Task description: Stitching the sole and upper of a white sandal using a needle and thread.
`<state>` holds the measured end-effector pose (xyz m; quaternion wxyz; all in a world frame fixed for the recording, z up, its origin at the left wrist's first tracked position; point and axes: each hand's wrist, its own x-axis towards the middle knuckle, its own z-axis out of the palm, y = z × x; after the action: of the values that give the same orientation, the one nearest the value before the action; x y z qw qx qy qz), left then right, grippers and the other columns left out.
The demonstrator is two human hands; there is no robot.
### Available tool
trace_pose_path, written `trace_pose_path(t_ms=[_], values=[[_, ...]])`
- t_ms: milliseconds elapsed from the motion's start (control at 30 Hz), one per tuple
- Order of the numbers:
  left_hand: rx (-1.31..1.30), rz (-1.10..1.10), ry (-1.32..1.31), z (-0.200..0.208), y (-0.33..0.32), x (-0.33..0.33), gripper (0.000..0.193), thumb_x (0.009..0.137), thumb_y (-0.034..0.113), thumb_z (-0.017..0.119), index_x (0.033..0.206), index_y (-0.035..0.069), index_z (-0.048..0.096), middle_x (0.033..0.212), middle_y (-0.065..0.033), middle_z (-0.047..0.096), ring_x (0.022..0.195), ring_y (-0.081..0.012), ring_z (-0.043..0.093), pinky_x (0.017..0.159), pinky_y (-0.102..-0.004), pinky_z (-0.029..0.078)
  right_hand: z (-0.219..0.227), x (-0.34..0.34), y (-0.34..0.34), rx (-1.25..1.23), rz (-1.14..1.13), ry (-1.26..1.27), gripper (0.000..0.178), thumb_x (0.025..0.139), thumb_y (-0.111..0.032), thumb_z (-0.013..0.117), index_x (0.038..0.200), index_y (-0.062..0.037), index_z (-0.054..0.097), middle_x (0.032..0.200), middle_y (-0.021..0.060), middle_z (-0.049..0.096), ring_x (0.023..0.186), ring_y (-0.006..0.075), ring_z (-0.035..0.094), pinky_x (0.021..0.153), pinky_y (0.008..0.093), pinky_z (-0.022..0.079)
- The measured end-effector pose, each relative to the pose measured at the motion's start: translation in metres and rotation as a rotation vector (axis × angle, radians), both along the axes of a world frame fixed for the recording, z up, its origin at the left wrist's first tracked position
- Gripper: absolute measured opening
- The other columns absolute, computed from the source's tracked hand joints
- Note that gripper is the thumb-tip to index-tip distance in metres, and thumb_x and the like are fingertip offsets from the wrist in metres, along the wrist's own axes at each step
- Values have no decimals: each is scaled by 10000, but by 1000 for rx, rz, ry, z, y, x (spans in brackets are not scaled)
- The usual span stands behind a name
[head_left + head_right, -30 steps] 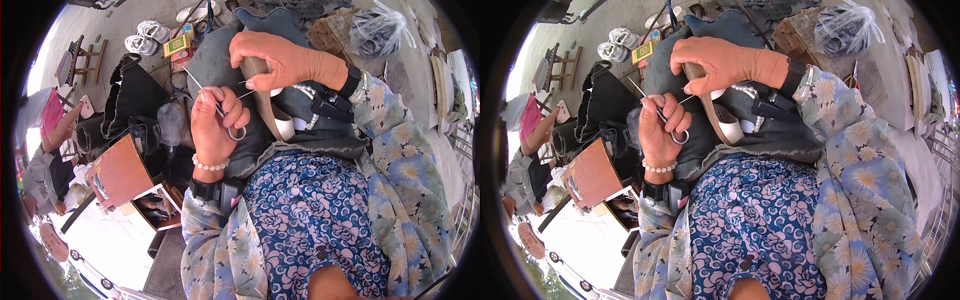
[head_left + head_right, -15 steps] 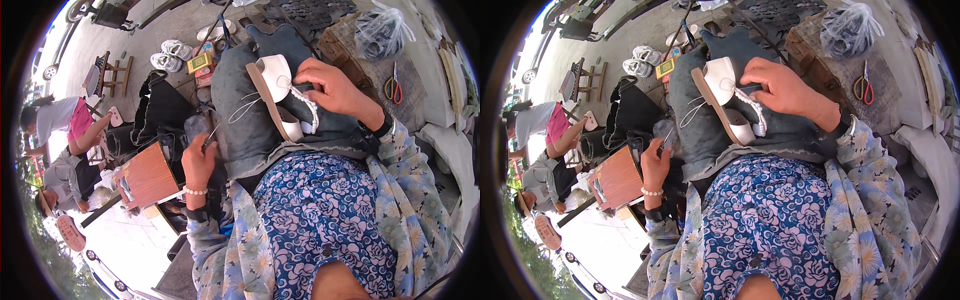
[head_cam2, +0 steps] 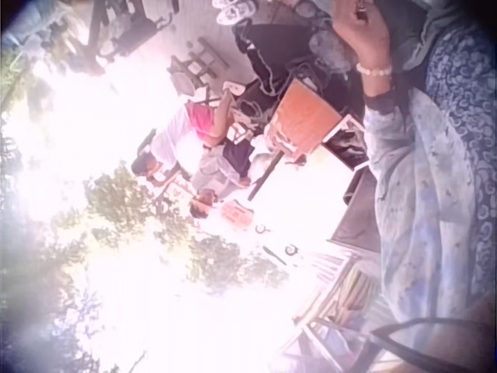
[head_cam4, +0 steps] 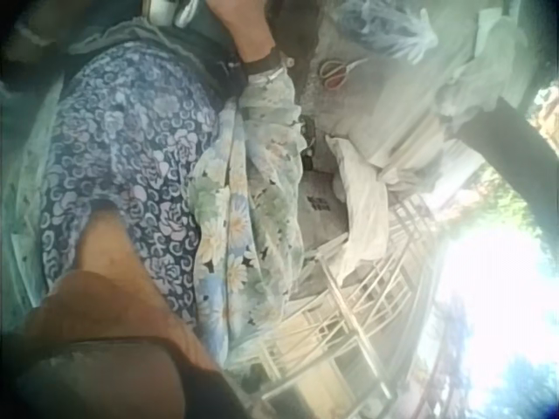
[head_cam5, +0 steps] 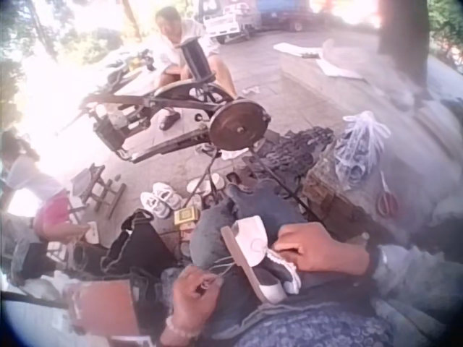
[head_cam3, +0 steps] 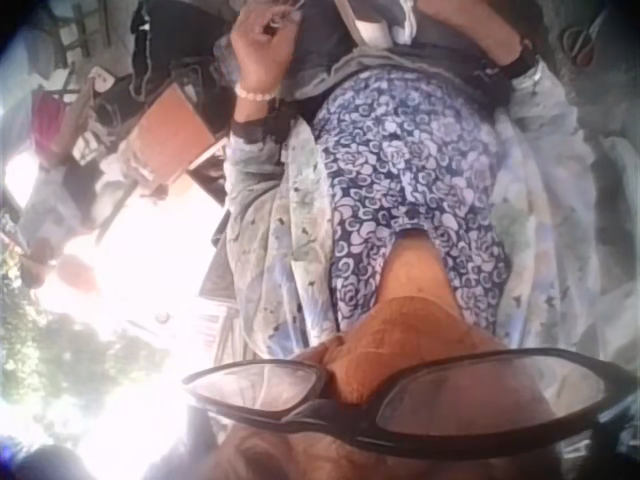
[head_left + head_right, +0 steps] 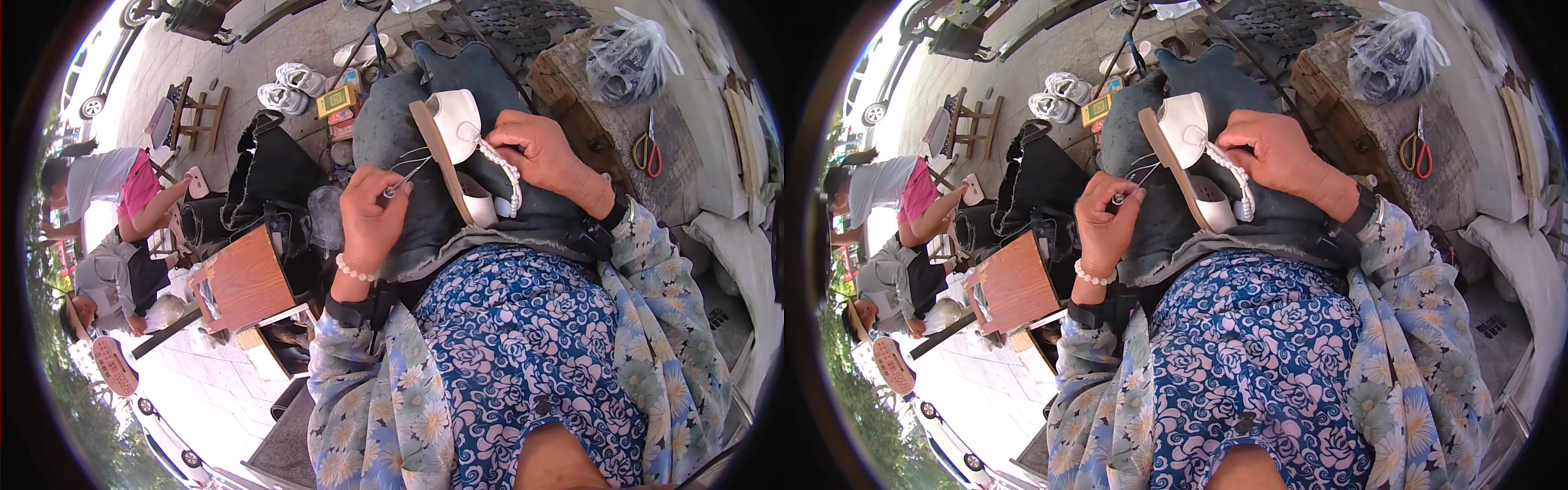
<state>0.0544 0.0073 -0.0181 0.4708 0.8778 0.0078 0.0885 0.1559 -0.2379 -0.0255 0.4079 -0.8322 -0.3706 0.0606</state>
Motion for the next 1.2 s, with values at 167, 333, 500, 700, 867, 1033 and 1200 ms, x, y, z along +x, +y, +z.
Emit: trace_pose_path(t_ms=[167,333,500,700,867,1033,1200], values=[[-15,35,-86,7,8,10,98,741,-25,658,835,5,657,719,-19,512,658,-101,479,597,-222,389,-6,3,-1,109,16,96,125,716,10,639,834,-23,618,741,70,542,669,215,549,597,278,421],[-59,47,-55,6,15,25,99,788,-5,637,883,1,663,722,5,556,633,-76,482,591,-206,391,-5,5,0,130,31,125,166,695,9,646,846,-59,648,734,48,567,649,182,581,580,260,431],[-269,69,20,1,8,36,141,818,-1,611,954,-11,647,798,-21,634,610,-36,503,561,-170,401,-8,6,-1,157,26,146,165,696,25,640,844,-49,647,739,43,568,649,162,580,581,253,432],[-503,23,270,11,0,35,285,788,-45,587,1069,1,589,856,-30,634,650,-13,496,571,-151,400,-10,4,1,194,11,180,159,702,30,634,844,-41,646,745,39,572,644,144,577,581,243,434],[-438,-7,142,5,-6,33,272,784,-56,578,1053,-14,573,890,-42,628,726,-38,556,587,-163,426,-6,4,3,178,-11,230,135,719,22,623,841,-33,645,750,40,582,650,139,581,585,240,437],[-442,46,94,6,-19,29,270,779,-55,595,1046,-21,581,837,-37,633,649,-24,516,562,-157,412,-1,3,4,260,-71,401,81,779,-10,598,847,-16,642,747,24,619,652,62,549,599,219,439],[-545,72,59,-5,-37,32,239,774,-53,606,1008,-19,574,813,-39,626,635,-28,512,552,-160,411,-6,12,2,267,-111,492,80,807,-7,574,864,5,628,736,-6,598,677,37,516,608,197,421]])
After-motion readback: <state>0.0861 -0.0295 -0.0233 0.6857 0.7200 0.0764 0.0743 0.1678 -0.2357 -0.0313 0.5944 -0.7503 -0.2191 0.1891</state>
